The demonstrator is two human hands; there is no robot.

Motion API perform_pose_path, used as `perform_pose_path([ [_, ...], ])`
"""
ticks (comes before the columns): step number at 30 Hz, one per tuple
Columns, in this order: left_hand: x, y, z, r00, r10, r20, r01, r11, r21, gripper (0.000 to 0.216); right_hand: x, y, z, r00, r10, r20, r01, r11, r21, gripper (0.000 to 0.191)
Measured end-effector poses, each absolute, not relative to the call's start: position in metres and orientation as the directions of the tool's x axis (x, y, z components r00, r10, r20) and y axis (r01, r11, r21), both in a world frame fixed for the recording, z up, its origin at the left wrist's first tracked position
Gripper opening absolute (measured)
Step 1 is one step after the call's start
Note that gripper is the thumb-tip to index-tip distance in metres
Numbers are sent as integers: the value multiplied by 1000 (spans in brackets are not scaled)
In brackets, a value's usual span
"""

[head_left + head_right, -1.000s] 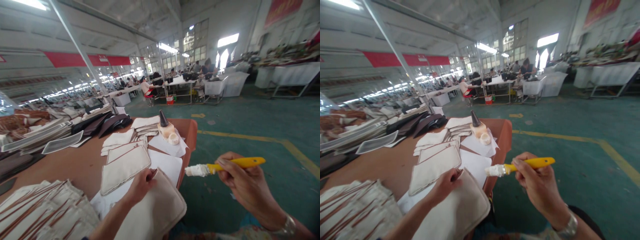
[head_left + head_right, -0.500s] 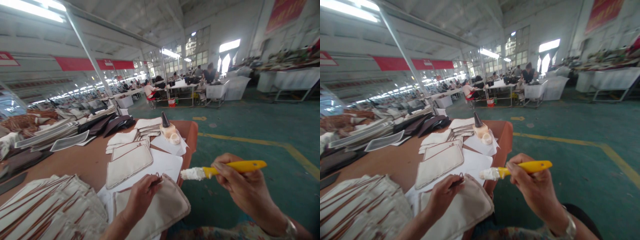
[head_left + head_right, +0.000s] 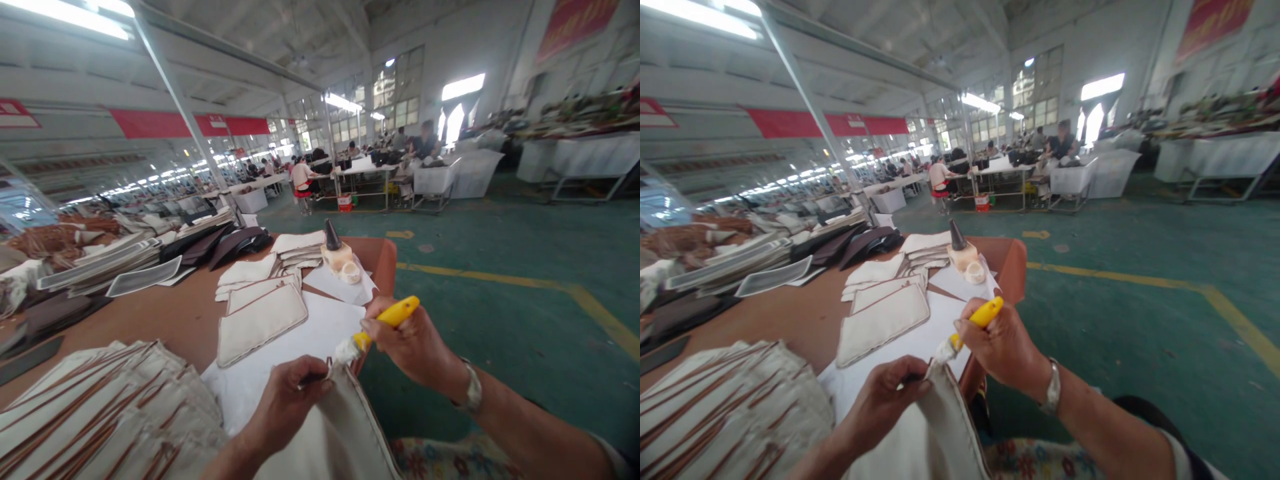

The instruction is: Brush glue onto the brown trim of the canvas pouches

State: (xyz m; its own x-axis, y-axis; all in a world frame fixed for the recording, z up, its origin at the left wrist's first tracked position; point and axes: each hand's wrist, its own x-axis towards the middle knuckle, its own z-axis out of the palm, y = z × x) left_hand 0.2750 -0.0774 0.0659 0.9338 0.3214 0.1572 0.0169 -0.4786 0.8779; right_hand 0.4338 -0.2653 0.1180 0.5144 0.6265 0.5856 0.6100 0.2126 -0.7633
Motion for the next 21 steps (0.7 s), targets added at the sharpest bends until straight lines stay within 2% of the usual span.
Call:
perform_pose_path([
  [5,275,-82,68,921,355,162,25,-467,884,13,432,-279,123,588,499,636,651,174,-739,24],
  [8,278,-83,63,911,364,195,11,-494,869,10,423,-282,118,556,576,600,623,190,-759,25],
  [11,279,-84,57,878,320,357,-101,-605,790,9,423,-280,110,490,598,634,695,172,-698,26],
  [13,277,-85,57,823,200,532,-242,-723,647,9,429,-284,111,497,528,689,747,143,-649,26],
  [16,273,-88,64,684,-116,720,-405,-882,243,10,436,-301,125,535,448,716,755,127,-643,24],
  [19,268,-94,74,565,-442,697,-456,-871,-182,13,435,-320,141,544,453,707,744,130,-656,23],
  [21,266,-98,78,521,-566,639,-480,-813,-329,18,429,-327,148,531,479,699,739,141,-658,24],
])
